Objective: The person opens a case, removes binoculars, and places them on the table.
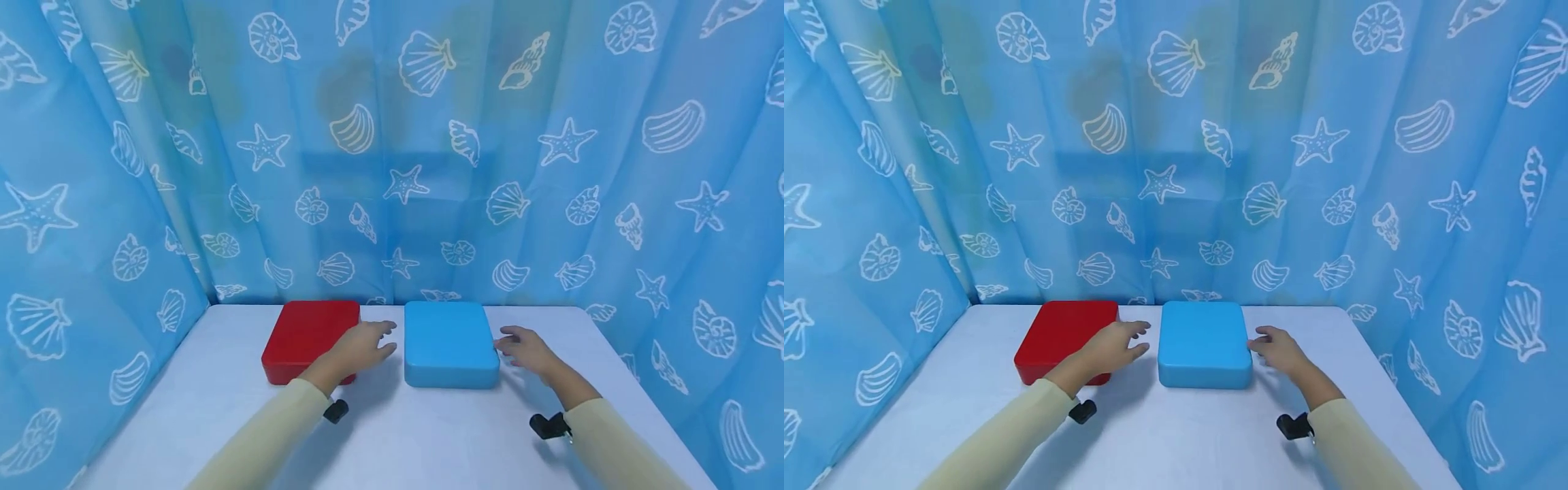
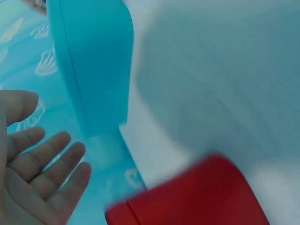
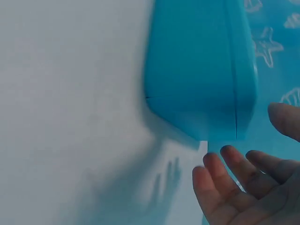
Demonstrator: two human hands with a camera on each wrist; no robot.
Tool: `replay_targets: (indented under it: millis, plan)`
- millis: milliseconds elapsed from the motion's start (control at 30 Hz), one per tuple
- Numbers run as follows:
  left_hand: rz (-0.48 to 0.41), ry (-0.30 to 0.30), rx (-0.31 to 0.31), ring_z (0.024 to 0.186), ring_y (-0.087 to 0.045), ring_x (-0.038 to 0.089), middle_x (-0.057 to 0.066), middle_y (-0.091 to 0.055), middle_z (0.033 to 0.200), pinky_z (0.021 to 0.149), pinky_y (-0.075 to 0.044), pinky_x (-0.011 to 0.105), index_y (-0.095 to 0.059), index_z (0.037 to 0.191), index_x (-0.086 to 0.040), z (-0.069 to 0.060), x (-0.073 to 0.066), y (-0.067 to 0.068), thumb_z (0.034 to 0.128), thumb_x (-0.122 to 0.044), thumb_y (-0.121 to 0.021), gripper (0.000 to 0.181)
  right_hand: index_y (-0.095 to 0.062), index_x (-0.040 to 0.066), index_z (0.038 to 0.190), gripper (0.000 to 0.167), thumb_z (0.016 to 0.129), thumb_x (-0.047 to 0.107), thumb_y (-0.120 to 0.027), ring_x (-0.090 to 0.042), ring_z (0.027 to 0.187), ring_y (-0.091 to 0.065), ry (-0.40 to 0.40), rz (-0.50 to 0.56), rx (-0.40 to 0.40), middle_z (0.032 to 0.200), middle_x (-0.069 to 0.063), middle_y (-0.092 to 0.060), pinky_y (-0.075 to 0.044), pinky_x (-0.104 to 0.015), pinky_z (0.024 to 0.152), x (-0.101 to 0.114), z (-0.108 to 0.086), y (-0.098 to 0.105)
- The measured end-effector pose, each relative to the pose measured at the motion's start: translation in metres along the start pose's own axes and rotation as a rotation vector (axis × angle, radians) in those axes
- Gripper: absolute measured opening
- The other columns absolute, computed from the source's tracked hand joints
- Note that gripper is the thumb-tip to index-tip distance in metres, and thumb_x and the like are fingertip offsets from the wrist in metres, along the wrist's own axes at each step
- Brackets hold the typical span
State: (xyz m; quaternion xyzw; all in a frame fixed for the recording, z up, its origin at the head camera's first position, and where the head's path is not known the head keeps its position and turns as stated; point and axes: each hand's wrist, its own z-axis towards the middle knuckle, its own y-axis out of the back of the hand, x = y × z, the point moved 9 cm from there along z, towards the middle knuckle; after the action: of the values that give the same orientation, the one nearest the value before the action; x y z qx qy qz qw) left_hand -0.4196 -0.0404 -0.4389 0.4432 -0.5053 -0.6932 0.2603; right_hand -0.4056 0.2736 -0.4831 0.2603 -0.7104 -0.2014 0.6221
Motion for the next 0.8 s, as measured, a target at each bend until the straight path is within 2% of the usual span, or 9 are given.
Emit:
replay_targets:
  millis: [67,133,233,333,400,600,800]
  plan:
    - [-0.091,0.032,0.041,0.113,-0.059,0.024,0.002,-0.058,0.131,0.085,-0.054,0.038,-0.045,0.145,-0.017,0.011,-0.003,-0.007,0.0865,-0.033,-0.074,0.067,-0.03,-0.006,0.146,0.066,0.1,0.035,-0.053,-0.044,0.121,-0.051,-0.04,0.097,0.017,0.139,-0.031,-0.044,-0.05,-0.048,0.091,-0.002,0.008,-0.001]
    - [-0.248,0.093,0.091,0.116,-0.057,0.027,0.006,-0.056,0.133,0.087,-0.053,0.041,-0.04,0.147,-0.014,0.02,-0.002,-0.015,0.09,-0.033,-0.069,0.067,-0.028,-0.005,0.147,0.068,0.1,0.037,-0.053,-0.042,0.12,-0.052,-0.072,0.162,0.029,0.139,-0.03,-0.043,-0.051,-0.046,0.091,-0.004,0.013,0.0]
    - [-0.547,0.231,0.169,0.117,-0.056,0.03,0.012,-0.052,0.135,0.092,-0.05,0.045,-0.034,0.149,-0.009,0.031,0.002,-0.026,0.0936,-0.034,-0.064,0.068,-0.026,-0.006,0.148,0.073,0.099,0.04,-0.054,-0.042,0.121,-0.052,-0.098,0.228,0.054,0.139,-0.029,-0.044,-0.049,-0.046,0.093,-0.002,0.016,0.0]
    - [-0.774,0.37,0.2,0.115,-0.057,0.034,0.016,-0.05,0.135,0.093,-0.049,0.046,-0.032,0.149,-0.004,0.036,0.005,-0.033,0.0945,-0.034,-0.063,0.069,-0.023,-0.005,0.149,0.077,0.098,0.043,-0.055,-0.042,0.123,-0.05,-0.111,0.294,0.079,0.141,-0.029,-0.043,-0.047,-0.046,0.096,0.0,0.015,0.001]
    - [-0.835,0.432,0.186,0.113,-0.057,0.034,0.016,-0.052,0.132,0.092,-0.05,0.045,-0.036,0.145,-0.002,0.039,0.006,-0.034,0.0955,-0.033,-0.061,0.064,-0.023,-0.004,0.149,0.078,0.097,0.044,-0.055,-0.042,0.125,-0.049,-0.121,0.338,0.086,0.143,-0.028,-0.042,-0.047,-0.046,0.097,0.001,0.013,0.001]
    - [-0.931,0.534,0.094,0.112,-0.058,0.035,0.02,-0.056,0.129,0.089,-0.052,0.043,-0.043,0.136,0.001,0.046,0.008,-0.035,0.0981,-0.028,-0.057,0.05,-0.023,-0.003,0.15,0.072,0.099,0.039,-0.053,-0.041,0.124,-0.049,-0.16,0.459,0.056,0.142,-0.028,-0.042,-0.048,-0.044,0.095,0.002,0.014,0.001]
    - [-1.02,0.592,0.04,0.116,-0.055,0.04,0.023,-0.051,0.135,0.092,-0.05,0.048,-0.035,0.141,-0.002,0.045,0.005,-0.031,0.0986,-0.028,-0.055,0.054,-0.022,-0.004,0.15,0.069,0.1,0.031,-0.054,-0.031,0.107,-0.059,-0.255,0.544,0.007,0.129,-0.025,-0.053,-0.051,-0.039,0.09,-0.004,0.025,0.003]
